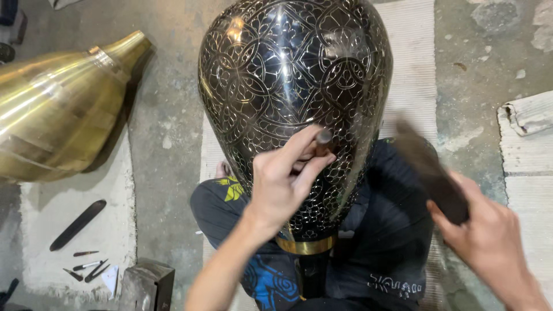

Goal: The person sits on the floor with a large engraved brass vase on their lap. They hold a small punch against the vase surface with one hand and repeatedly strike it with a wooden mallet held in the other hand, working across the decorated pattern.

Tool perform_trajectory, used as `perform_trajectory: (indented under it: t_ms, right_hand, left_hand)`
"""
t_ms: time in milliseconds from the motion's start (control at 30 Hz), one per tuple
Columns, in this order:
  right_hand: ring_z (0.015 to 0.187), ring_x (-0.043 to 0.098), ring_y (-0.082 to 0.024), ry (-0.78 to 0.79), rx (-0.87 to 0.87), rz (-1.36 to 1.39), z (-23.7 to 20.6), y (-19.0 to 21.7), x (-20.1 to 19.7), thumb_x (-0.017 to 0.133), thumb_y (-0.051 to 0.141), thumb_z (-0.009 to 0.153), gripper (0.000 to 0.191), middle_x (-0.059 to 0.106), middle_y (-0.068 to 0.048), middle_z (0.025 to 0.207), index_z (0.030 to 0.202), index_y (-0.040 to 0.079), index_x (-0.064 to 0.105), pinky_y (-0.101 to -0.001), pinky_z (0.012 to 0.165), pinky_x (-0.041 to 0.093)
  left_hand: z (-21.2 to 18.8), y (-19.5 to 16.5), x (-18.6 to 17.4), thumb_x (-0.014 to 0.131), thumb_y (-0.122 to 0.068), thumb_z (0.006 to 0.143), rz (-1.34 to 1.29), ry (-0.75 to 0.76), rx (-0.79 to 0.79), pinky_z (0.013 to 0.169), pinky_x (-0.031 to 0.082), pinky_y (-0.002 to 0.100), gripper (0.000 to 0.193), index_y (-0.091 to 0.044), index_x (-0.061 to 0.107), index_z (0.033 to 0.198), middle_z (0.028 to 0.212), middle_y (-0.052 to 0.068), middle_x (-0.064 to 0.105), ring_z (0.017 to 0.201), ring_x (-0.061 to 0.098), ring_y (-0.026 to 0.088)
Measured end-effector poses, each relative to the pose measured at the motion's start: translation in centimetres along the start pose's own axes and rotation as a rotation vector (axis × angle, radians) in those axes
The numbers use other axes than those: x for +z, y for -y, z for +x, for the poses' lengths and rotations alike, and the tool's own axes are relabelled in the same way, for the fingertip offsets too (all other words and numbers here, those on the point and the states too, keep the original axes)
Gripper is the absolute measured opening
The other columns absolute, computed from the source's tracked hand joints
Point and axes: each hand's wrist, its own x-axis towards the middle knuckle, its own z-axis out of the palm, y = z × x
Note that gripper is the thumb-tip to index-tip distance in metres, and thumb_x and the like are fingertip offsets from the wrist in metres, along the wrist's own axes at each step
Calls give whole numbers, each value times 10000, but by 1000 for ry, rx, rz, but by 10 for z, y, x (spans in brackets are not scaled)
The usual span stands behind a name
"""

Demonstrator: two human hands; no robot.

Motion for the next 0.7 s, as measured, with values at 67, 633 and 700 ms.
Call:
perform_trajectory:
  t_ms: [67,633,700]
  right_hand:
    - [727,738,-254,161,25,-184,13,7,-14,812,133,767,744,756,-86,861,1467,257,593,-382,672,566]
    - [752,641,-176,193,-394,-71,86,8,-90,626,-105,786,653,675,-92,886,1417,66,627,-314,727,509]
    - [759,632,-190,169,-381,-1,85,5,-85,629,-99,799,633,667,-104,896,1414,50,619,-317,717,516]
  left_hand:
    - [-13,0,19,738,39,977,-63,-199,-5,815,667,242,304,10,620,1256,989,87,767,922,771,118]
    - [-18,4,22,794,29,924,113,-243,78,692,596,252,208,16,663,1085,894,100,747,781,769,147]
    - [-10,2,14,794,0,909,135,-155,90,691,592,278,225,5,672,1099,896,104,748,782,767,175]
